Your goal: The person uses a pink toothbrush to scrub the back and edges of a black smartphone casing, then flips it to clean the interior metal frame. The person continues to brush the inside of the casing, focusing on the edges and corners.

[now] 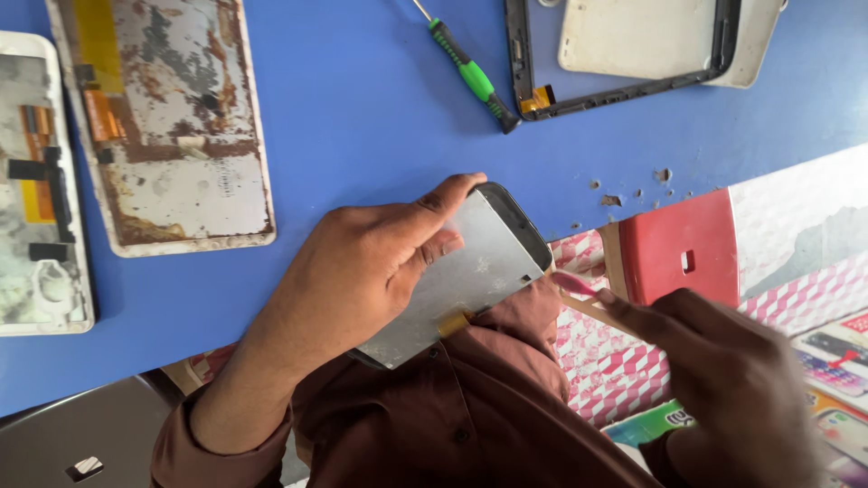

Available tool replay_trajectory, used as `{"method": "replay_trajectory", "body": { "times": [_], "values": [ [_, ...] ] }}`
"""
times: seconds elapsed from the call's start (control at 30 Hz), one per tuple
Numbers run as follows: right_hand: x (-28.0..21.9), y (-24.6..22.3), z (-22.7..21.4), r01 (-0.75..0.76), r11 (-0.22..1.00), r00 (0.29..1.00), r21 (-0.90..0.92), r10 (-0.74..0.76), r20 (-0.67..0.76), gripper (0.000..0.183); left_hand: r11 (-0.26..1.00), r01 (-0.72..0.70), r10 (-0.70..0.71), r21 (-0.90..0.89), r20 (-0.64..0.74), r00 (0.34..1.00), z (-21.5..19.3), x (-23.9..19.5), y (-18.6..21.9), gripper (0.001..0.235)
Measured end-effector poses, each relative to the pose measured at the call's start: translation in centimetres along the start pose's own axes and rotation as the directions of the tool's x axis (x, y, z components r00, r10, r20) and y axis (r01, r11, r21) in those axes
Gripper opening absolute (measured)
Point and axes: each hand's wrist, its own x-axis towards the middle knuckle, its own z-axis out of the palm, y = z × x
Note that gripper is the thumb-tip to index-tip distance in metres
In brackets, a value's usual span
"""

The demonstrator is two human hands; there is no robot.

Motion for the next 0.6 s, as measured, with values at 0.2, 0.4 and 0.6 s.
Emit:
{"method": "replay_trajectory", "body": {
  "times": [0.2, 0.4, 0.6],
  "values": [
    [-1.5, 2.6, 4.7, 0.01, 0.971, 0.889, 0.239, 0.101, -0.447, 0.027, 0.997, -0.063, 0.064, -0.042, 0.015, 0.998, 0.7, 0.5, 0.7, 0.049],
    [0.0, 3.6, 8.0, 0.204, 0.978, 0.886, 0.037, -0.168, -0.432, 0.047, 0.998, 0.062, -0.062, -0.005, 0.041, 0.997, 1.8, 1.2, 1.1, 0.044],
    [-1.0, 4.4, 7.3, 0.177, 0.984, 0.918, 0.005, -0.163, -0.362, 0.054, 0.998, 0.046, -0.044, -0.046, 0.031, 0.999, 2.0, 1.2, 0.8, 0.04]
  ]
}}
